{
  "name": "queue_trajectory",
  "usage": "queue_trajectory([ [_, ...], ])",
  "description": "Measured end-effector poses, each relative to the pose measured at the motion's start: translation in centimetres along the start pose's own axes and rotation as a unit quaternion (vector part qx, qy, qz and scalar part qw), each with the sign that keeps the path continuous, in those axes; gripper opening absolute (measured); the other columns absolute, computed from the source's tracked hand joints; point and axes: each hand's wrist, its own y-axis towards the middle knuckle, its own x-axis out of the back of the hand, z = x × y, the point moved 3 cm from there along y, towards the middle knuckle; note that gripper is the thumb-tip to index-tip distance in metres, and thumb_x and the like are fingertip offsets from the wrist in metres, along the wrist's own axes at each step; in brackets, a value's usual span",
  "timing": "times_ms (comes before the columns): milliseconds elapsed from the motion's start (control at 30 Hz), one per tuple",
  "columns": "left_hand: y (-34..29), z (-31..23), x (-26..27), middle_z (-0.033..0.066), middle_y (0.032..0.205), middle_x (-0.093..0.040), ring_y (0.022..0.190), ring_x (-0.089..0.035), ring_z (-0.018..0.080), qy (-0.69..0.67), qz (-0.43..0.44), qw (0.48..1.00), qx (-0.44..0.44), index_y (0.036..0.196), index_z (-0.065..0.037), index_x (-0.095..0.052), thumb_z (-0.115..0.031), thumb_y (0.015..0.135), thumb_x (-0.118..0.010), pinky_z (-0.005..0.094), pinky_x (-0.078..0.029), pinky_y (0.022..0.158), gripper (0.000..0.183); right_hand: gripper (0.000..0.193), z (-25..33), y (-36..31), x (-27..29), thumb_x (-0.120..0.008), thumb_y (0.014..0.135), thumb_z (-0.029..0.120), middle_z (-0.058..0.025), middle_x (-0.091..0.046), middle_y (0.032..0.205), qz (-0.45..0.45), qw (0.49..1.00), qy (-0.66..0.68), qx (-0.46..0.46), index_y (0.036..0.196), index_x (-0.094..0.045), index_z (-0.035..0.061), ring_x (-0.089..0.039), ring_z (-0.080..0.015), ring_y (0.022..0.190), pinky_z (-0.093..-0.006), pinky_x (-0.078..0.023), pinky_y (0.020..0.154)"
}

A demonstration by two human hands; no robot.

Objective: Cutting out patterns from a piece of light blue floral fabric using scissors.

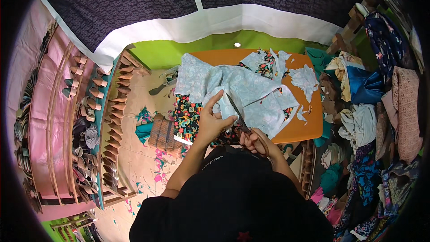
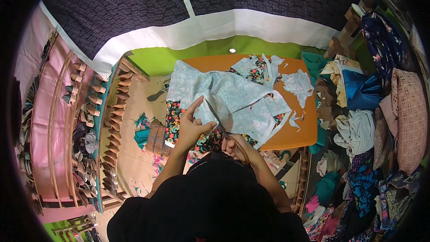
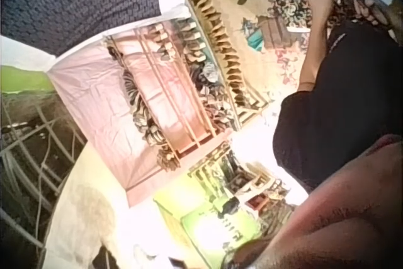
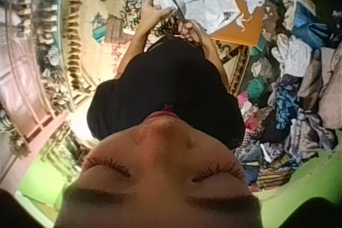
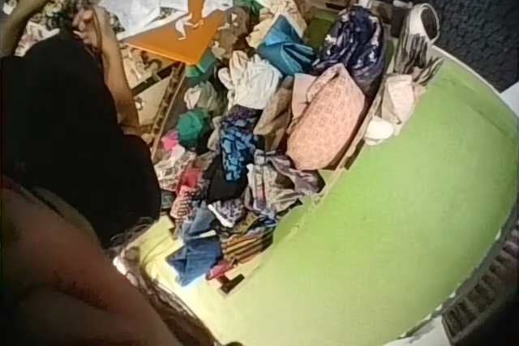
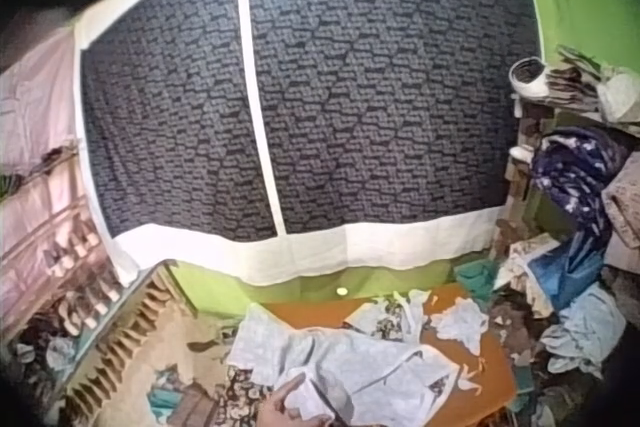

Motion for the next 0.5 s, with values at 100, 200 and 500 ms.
queue_trajectory([
  [100,0.4,-0.1,0.2,0.0144,0.102,-0.053,0.075,-0.059,0.0150,-0.001,0.006,1.000,0.002,0.126,0.005,-0.028,0.015,0.062,-0.061,0.0224,-0.049,0.059,0.073,0.028,0.3,-0.1,-0.3,-0.049,0.070,0.023,0.0051,-0.035,0.056,0.013,1.000,-0.004,0.002,0.088,-0.048,0.0017,-0.035,-0.0036,0.046,-0.0179,-0.029,0.040],
  [200,0.5,0.3,0.3,0.0145,0.102,-0.053,0.074,-0.059,0.0148,-0.001,0.006,1.000,-0.002,0.126,0.005,-0.029,0.015,0.062,-0.061,0.0220,-0.049,0.058,0.073,0.024,0.2,0.6,-0.4,-0.047,0.070,0.024,0.0047,-0.034,0.052,-0.036,0.996,0.045,0.063,0.079,-0.050,0.0027,-0.033,-0.0050,0.041,-0.0200,-0.028,0.036],
  [500,1.9,1.6,1.9,0.0129,0.112,-0.049,0.095,-0.053,0.0171,-0.020,-0.024,0.999,-0.011,0.124,0.003,-0.035,0.009,0.066,-0.061,0.0258,-0.045,0.077,0.064,0.084,-0.1,-0.1,0.9,-0.052,0.054,0.076,0.0074,-0.037,0.064,0.025,0.995,-0.081,0.054,0.098,-0.049,0.0041,-0.039,-0.0031,0.057,-0.0135,-0.032,0.051],
])
